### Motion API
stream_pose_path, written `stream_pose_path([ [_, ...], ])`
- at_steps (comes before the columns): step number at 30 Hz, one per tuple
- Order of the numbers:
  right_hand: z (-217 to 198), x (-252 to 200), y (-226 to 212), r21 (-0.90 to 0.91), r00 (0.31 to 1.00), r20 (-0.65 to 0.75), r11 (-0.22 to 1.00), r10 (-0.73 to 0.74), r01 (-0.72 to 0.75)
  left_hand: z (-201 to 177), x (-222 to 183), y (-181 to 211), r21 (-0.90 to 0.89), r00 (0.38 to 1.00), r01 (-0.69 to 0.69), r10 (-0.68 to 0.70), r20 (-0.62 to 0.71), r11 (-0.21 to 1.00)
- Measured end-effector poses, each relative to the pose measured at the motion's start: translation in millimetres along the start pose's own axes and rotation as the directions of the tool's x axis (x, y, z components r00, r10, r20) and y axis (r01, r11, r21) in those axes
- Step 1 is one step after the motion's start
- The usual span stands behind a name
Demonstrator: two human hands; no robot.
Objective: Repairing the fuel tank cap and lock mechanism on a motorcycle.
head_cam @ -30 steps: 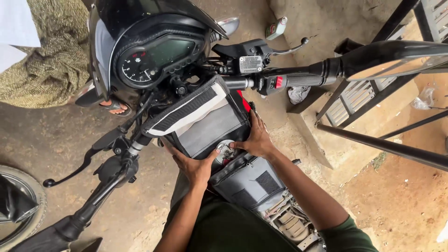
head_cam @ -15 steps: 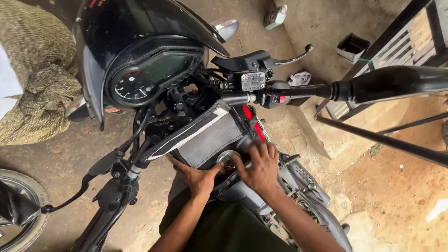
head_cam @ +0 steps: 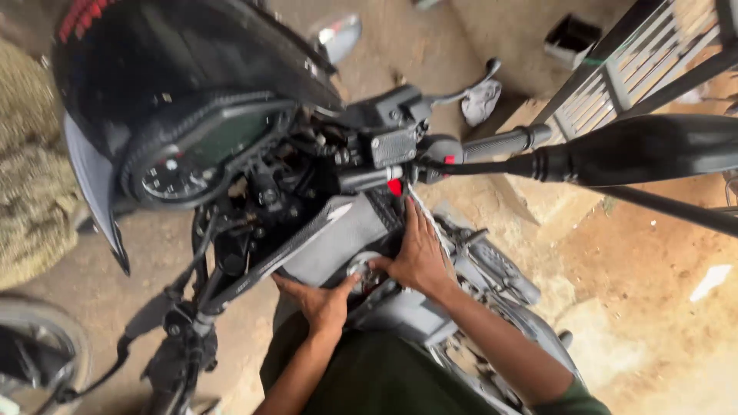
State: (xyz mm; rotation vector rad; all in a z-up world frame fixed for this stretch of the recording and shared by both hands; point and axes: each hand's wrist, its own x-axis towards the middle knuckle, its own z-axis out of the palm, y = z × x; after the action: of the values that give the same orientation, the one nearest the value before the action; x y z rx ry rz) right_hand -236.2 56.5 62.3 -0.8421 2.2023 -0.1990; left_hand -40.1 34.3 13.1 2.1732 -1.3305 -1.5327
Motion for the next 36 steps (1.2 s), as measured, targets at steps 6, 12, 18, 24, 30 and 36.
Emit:
stream_pose_path([
  [6, 3.2, -60.9, -28.6, -0.234, 0.886, -0.343, 0.942, -0.311, 0.240, -4.4, 1.5, 11.9, 0.065, 0.978, 0.207, -0.208, 0.022, 0.976],
  [12, 34.3, -74.9, -35.6, -0.394, 0.910, -0.176, 0.874, -0.375, 0.284, -8.4, 0.1, 21.0, 0.071, 0.967, 0.250, -0.253, 0.039, 0.966],
  [18, 25.8, -73.4, -38.1, -0.499, 0.911, 0.127, 0.768, -0.392, 0.401, -8.5, 4.9, 11.9, 0.121, 0.954, 0.288, -0.296, 0.052, 0.950],
  [24, 12.7, -52.1, -2.5, -0.212, 0.924, 0.080, 0.899, -0.374, 0.383, -9.7, 11.2, 12.1, 0.160, 0.951, 0.289, -0.302, 0.061, 0.944],
  [30, 7.6, -34.6, -13.0, -0.213, 0.965, -0.196, 0.968, -0.176, 0.133, -18.8, 1.0, 4.2, 0.155, 0.953, 0.278, -0.292, 0.078, 0.948],
  [36, 21.0, -5.9, 37.3, 0.072, 0.973, -0.135, 0.977, -0.188, 0.199, -14.2, -0.3, -2.5, 0.128, 0.968, 0.226, -0.237, 0.077, 0.966],
])
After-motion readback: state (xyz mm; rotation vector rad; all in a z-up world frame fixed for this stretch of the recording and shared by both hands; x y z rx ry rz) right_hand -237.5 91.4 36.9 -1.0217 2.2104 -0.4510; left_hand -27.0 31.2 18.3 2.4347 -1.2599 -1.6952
